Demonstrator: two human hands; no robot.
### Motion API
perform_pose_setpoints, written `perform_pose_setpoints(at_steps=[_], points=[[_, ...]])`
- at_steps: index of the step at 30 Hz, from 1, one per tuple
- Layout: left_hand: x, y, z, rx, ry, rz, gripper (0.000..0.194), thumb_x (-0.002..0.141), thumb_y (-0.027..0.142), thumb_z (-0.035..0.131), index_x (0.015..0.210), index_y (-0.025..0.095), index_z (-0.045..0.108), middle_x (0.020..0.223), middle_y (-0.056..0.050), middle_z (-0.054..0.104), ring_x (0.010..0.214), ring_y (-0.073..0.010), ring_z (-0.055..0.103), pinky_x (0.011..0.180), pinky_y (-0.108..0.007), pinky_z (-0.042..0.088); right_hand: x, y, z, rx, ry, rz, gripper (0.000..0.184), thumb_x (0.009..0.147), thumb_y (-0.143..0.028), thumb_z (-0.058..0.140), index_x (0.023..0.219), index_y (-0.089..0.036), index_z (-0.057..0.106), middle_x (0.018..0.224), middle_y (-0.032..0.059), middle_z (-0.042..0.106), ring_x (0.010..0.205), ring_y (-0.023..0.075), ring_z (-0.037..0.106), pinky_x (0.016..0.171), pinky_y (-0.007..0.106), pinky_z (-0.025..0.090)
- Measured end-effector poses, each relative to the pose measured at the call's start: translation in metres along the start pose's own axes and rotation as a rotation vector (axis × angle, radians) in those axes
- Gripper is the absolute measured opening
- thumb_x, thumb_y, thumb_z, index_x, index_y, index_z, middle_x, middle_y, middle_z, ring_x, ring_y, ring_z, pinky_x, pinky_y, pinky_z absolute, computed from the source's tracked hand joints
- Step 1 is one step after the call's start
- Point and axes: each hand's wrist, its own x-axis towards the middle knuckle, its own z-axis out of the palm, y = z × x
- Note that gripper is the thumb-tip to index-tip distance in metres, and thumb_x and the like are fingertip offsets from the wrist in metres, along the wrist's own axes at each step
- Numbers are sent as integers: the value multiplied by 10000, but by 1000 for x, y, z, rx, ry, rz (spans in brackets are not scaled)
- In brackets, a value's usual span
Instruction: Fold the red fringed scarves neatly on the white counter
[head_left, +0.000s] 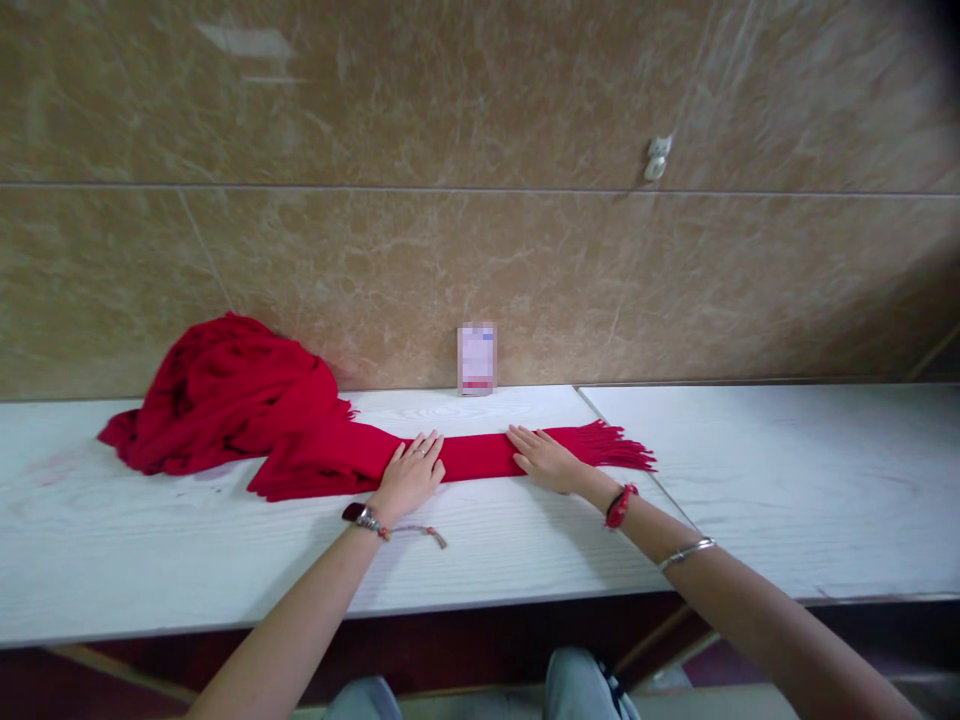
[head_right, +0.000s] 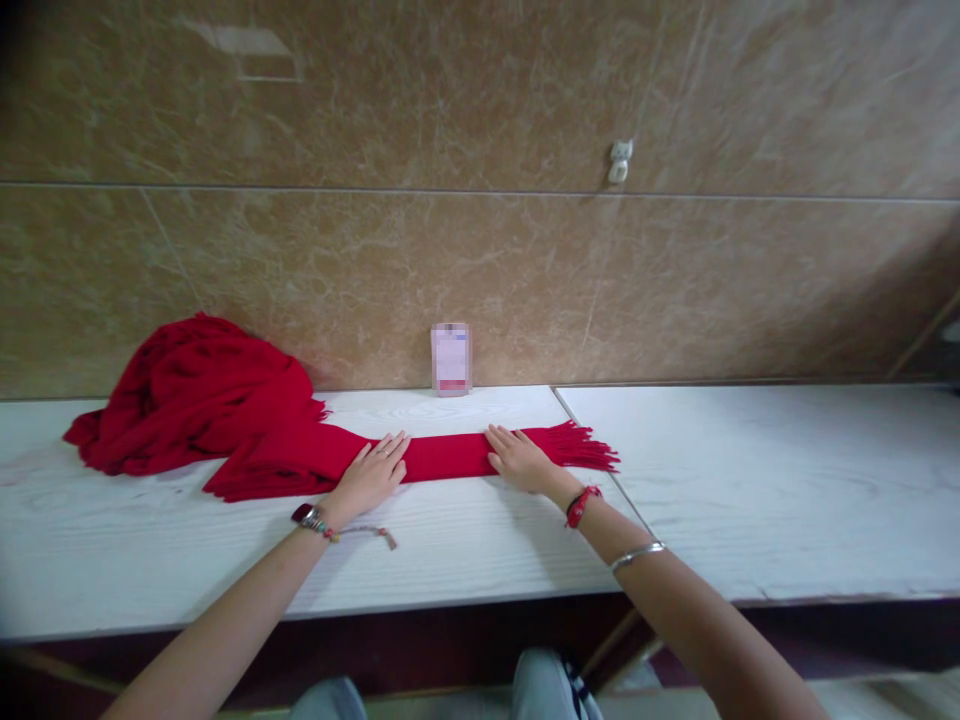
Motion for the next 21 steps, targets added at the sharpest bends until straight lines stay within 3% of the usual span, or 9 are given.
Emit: perform_pose_setpoints(at_steps=[6, 9, 11, 13, 16, 18, 21], points=[[0, 2, -2, 10, 0, -2, 510, 856, 278, 241, 1345, 164, 336, 1434, -16, 269, 1311, -191, 244, 1060, -397, 214, -64, 90, 1, -224, -60, 90, 408, 866, -123, 275, 1187, -23, 507, 1299, 238, 427, 1226, 296, 383, 935, 495, 385], [0, 4, -4, 16, 6, -7, 503, 859, 272, 245, 1338, 157, 347, 1427, -26, 289, 1306, -199, 256, 1061, -402, 211, -79, 105, -11, -283, -74, 134, 392, 851, -92, 284, 1131, -54, 556, 1277, 238, 451, 1220, 312, 386, 922, 537, 376], [1, 5, -4, 20, 39, 13, 494, 862, 269, 249, 1329, 153, 363, 1429, -37, 287, 1309, -203, 249, 1064, -403, 206, -71, 93, -21, -265, -34, 194, 408, 869, -132, 282, 1205, -43, 495, 1302, 240, 423, 1236, 319, 360, 940, 551, 351], [1, 6, -4, 28, 103, 74, 487, 868, 270, 252, 1326, 148, 366, 1447, -42, 241, 1320, -201, 219, 1067, -399, 202, -48, 65, -29, -203, 23, 226, 450, 891, -197, 275, 1277, -2, 398, 1340, 246, 368, 1259, 314, 322, 970, 522, 331], [0, 5, -1, 44, 182, 154, 490, 879, 266, 252, 1342, 124, 330, 1461, -55, 190, 1330, -198, 188, 1065, -395, 215, 0, 5, -30, -90, 63, 58, 471, 906, -245, 265, 1300, -5, 360, 1359, 222, 355, 1279, 285, 294, 1002, 479, 306], [0, 4, 2, 49, 170, 146, 490, 887, 267, 248, 1342, 100, 323, 1442, -78, 246, 1319, -199, 224, 1056, -389, 240, 29, -34, -24, -43, 72, -61, 464, 916, -267, 258, 1281, -11, 384, 1351, 220, 370, 1286, 275, 282, 1008, 465, 298], [0, 2, 5, 65, 120, 121, 479, 892, 268, 253, 1325, 92, 352, 1401, -96, 336, 1294, -198, 286, 1047, -373, 260, 51, -70, -11, 5, 43, -87, 469, 918, -297, 268, 1285, -28, 380, 1341, 209, 391, 1273, 261, 312, 994, 456, 319]])
